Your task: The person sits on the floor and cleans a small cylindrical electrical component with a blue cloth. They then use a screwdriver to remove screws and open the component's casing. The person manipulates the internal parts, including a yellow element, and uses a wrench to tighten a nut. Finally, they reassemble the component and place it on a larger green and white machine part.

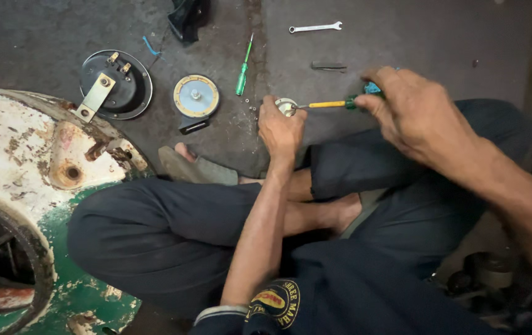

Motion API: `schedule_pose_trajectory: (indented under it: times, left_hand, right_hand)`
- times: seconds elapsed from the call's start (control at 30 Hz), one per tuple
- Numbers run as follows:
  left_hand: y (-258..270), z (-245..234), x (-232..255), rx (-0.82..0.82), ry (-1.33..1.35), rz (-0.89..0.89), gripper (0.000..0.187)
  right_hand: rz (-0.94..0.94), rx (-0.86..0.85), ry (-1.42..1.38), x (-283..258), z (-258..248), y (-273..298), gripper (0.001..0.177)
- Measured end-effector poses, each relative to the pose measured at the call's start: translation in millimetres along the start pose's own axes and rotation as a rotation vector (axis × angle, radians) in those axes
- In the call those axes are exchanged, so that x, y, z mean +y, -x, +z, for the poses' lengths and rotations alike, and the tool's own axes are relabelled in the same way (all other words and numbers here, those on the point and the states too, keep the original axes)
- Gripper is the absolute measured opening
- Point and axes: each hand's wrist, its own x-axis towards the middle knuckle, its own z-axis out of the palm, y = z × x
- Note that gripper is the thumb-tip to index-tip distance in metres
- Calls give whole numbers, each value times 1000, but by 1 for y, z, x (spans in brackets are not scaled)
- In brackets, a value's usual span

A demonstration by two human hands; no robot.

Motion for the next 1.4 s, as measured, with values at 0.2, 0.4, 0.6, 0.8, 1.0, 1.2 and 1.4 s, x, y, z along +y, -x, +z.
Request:
schedule_pose_trajectory:
  times: [0.2, 0.4, 0.6, 0.8, 1.0, 1.2, 1.4]
  left_hand:
    - [-1, 2, -4, 25, -9, 32, 51]
    - [-3, 3, -2, 17, -1, 31, 52]
    - [0, 5, -8, 26, -1, 50, 52]
    - [2, 1, 3, -1, -28, 42, 52]
    - [16, -18, 20, -24, -46, 208, 65]
    - [24, -28, 22, -79, -209, 343, 76]
    - [26, -23, 10, -18, -324, 518, 62]
  right_hand:
    - [-478, 282, -256, -3, -5, 1, 28]
    - [-97, 108, -172, -2, -4, -2, 24]
    - [-271, 118, -255, -4, 10, 0, 21]
    - [-224, 255, -160, 10, 16, 0, 23]
    - [-138, 450, -188, 57, 33, -11, 12]
    - [-159, 762, -478, 99, 57, -45, 5]
    - [-80, 871, -723, 113, 75, -61, 12]
